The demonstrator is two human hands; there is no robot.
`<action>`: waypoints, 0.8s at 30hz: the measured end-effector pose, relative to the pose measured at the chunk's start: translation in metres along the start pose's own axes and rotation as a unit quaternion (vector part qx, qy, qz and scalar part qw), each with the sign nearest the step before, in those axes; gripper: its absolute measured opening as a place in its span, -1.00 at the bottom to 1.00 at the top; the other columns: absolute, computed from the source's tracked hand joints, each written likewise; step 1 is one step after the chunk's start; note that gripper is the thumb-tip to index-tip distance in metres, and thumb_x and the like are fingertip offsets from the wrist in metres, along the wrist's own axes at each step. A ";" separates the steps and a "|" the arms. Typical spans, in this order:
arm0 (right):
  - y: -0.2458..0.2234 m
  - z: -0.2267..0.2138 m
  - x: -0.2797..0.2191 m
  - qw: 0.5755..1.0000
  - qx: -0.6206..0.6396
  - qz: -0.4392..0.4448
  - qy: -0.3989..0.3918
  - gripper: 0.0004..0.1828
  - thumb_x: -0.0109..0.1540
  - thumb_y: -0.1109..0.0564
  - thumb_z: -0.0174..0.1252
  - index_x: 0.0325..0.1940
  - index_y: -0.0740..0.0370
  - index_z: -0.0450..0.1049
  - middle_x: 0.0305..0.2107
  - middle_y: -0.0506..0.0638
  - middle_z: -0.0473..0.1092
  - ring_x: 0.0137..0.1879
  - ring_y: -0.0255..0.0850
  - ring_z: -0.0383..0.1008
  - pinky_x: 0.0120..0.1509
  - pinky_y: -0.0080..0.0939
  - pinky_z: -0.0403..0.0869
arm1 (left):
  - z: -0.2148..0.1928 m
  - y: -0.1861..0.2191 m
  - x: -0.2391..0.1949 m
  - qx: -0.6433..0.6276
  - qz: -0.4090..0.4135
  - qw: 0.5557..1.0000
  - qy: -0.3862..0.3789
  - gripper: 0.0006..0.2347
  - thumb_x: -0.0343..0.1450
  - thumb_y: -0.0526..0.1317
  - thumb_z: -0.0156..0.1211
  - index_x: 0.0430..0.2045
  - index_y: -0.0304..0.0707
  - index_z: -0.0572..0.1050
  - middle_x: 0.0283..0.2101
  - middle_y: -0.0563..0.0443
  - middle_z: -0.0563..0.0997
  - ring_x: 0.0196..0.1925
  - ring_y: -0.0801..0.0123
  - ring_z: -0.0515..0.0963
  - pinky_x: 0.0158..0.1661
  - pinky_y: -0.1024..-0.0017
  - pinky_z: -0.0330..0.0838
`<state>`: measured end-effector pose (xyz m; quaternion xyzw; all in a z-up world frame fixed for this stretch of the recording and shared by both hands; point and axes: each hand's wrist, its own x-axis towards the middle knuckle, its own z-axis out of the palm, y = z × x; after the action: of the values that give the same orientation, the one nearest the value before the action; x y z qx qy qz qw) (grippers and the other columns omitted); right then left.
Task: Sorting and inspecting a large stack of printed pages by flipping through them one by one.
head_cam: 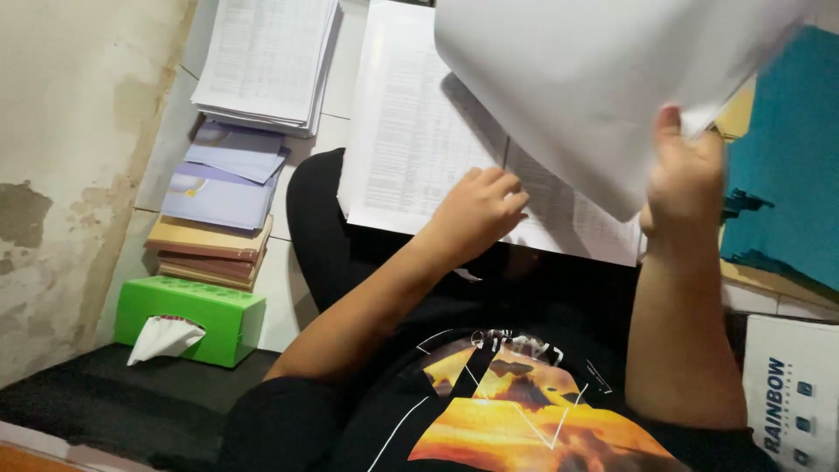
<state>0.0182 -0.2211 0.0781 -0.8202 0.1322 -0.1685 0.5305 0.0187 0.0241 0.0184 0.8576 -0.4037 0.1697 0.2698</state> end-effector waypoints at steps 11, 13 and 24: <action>0.067 0.002 -0.040 0.845 -0.318 -0.410 -0.128 -0.59 0.36 0.01 0.07 0.27 0.12 0.52 0.05 0.06 0.54 0.13 -0.06 0.56 0.15 -0.11 0.53 | -0.011 0.034 0.031 -0.167 -0.235 0.932 -0.220 -0.80 0.20 -0.18 0.26 -0.47 -0.34 0.63 -0.41 -0.11 0.65 -0.43 0.15 0.65 -0.37 0.31 0.51; 0.098 0.006 -0.050 0.857 -0.310 -0.359 -0.203 -0.45 0.28 -0.15 0.13 0.34 0.02 0.45 0.15 -0.02 0.49 0.25 -0.12 0.49 0.25 -0.10 0.51 | -0.012 0.034 0.027 -0.353 -0.477 0.777 -0.211 -0.77 0.22 -0.31 0.03 -0.46 -0.48 0.63 -0.43 -0.22 0.70 -0.44 0.19 0.64 -0.41 0.38 0.53; 0.082 -0.022 -0.031 0.895 -0.206 -0.085 -0.386 -0.13 0.02 0.47 -0.31 0.45 0.28 0.30 0.22 0.43 0.34 0.38 0.37 0.25 0.46 0.32 0.23 | 0.005 -0.006 -0.008 0.070 0.048 0.985 0.152 -0.85 0.41 -0.19 0.35 -0.22 -0.14 0.55 -0.24 0.06 0.57 -0.19 0.22 0.57 -0.25 0.32 0.44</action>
<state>-0.0226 -0.2600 0.0072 -0.9198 -0.1218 0.1482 0.3424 0.0185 0.0291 0.0081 0.8181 -0.3860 0.3383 0.2591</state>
